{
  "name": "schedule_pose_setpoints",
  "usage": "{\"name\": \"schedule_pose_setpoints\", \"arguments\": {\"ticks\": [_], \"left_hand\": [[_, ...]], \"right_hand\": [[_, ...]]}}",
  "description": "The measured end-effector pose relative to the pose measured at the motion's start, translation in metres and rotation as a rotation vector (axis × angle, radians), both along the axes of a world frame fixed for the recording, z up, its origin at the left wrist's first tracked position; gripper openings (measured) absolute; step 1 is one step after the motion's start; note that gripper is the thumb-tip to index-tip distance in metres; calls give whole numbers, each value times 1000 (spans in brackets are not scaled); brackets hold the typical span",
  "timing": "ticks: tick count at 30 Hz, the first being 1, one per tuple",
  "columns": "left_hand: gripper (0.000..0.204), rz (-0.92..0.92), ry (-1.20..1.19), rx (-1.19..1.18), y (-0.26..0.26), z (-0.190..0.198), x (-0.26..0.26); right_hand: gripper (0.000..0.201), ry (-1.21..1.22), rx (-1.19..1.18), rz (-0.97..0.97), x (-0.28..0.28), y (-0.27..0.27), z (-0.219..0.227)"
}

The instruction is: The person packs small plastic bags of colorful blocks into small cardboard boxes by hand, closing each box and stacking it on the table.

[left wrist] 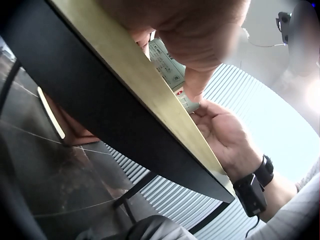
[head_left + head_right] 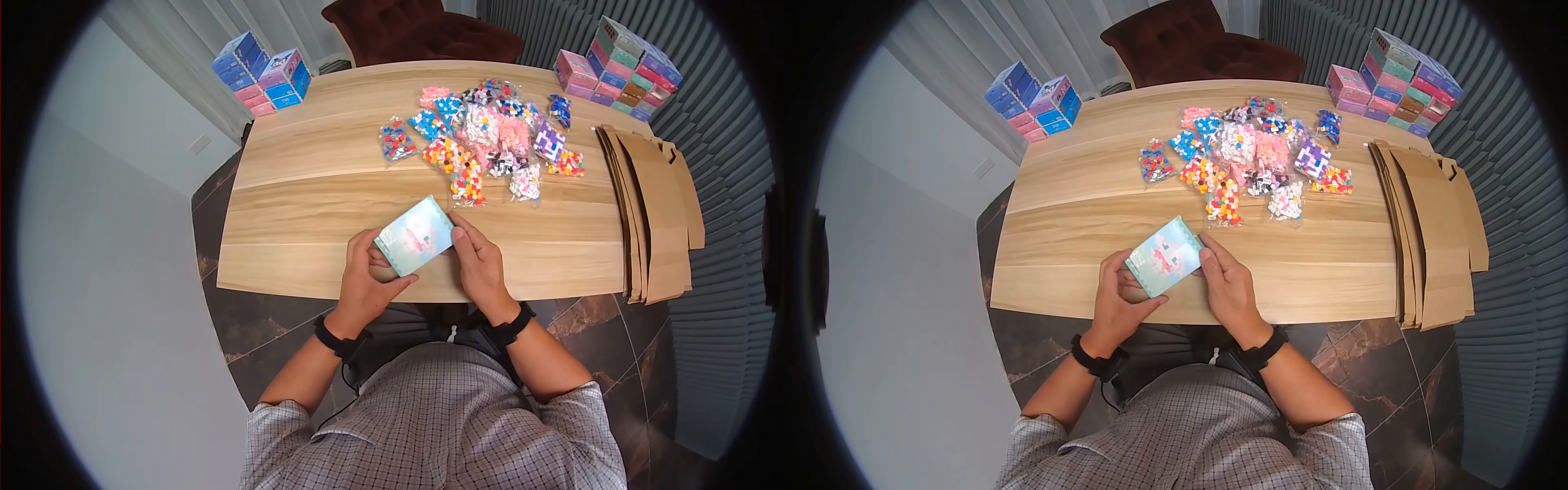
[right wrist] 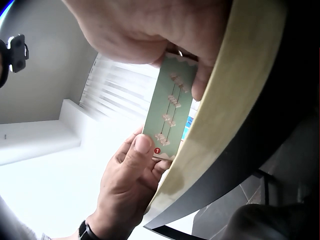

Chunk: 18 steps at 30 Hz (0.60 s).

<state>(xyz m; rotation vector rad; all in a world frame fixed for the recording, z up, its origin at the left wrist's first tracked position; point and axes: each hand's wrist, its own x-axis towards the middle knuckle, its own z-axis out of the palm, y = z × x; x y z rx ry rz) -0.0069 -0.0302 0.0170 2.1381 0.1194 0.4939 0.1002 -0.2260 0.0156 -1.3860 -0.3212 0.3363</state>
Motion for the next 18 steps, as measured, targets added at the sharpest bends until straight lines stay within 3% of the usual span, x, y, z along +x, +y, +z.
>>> {"name": "schedule_pose_setpoints", "arguments": {"ticks": [3,6,15,18], "left_hand": [[94,16,40,-258,1,-1,3],[90,34,23,-710,13,-4,9],[87,314,3,-490,101,42,47],[88,408,3,-327,136,62,72]], "right_hand": [[51,61,136,-44,0,1,-5],[48,88,158,-56,1,-9,-7],[29,-451,-256,-219,4,-72,-2],[26,-462,-331,-258,2,-84,-8]]}}
